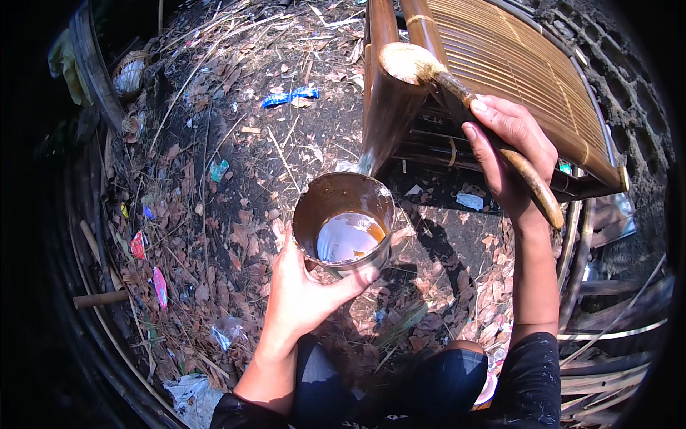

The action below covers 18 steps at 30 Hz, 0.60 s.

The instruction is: The person paints a small bamboo stool with a dark finish using a brush and a paint can. They repeatedly dip the brush into the can and apply the finish to the seat slats and legs, turning the stool to reach different sides.

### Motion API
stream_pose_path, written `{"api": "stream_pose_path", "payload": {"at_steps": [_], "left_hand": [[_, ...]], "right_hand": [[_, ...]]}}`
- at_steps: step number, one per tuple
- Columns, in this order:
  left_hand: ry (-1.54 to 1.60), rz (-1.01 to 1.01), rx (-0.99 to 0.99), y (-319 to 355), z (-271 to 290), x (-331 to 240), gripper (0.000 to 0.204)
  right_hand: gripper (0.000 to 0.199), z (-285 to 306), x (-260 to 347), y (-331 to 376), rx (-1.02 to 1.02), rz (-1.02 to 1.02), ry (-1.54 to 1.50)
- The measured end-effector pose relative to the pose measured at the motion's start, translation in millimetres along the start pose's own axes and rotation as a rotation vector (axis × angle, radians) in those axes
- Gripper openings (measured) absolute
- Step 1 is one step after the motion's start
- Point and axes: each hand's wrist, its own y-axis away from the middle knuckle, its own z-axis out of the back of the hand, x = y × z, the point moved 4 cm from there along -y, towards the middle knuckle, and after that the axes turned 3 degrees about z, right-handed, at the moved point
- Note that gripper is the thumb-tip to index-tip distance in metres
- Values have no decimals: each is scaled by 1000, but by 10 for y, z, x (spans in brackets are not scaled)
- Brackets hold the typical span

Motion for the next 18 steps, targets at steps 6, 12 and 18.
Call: {"api": "stream_pose_path", "payload": {"at_steps": [6, 12, 18], "left_hand": [[42, -78, -74, 47, -68, -118, 67], [-32, -107, -113, 143, -182, -174, 66], [-90, -75, -145, 129, -272, -117, 70]], "right_hand": [[36, -620, -255, 1234, 192, 183, 13], [32, -1285, -138, 1893, 226, -12, -116], [30, -1902, -293, 2529, 505, -156, -100]]}}
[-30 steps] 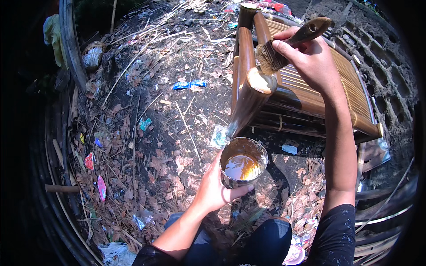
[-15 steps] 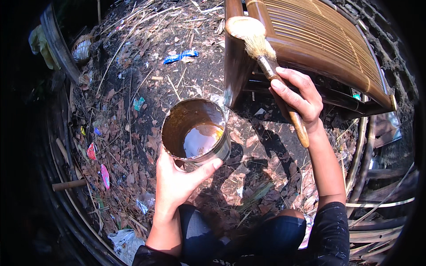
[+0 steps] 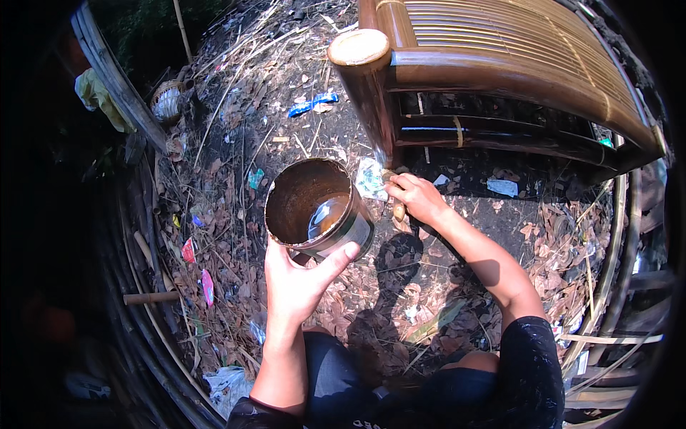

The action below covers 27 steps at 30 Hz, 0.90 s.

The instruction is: The person paints a small bamboo stool with a dark finish using a brush and a paint can. They repeatedly dip the brush into the can and apply the finish to the seat slats and legs, turning the stool to reach different sides.

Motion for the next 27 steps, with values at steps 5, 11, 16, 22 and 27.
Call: {"api": "stream_pose_path", "payload": {"at_steps": [5, 11, 16, 22, 27], "left_hand": [[15, -5, 15, -32, -40, -20, 71], [38, -2, 49, 22, -35, -2, 66], [35, -33, 40, 75, 53, -29, 68], [-27, -40, -16, 14, 1, 61, 66], [-22, -33, -22, 41, -292, 82, 73]], "right_hand": [[32, 85, -68, -136, -4, -31, -67], [32, 1066, 337, -93, -743, -219, -345], [22, 1990, -619, 732, -1015, -750, -254], [29, 2275, -579, 235, -742, -900, -181], [28, 1467, -172, -350, -563, -579, -584]]}}
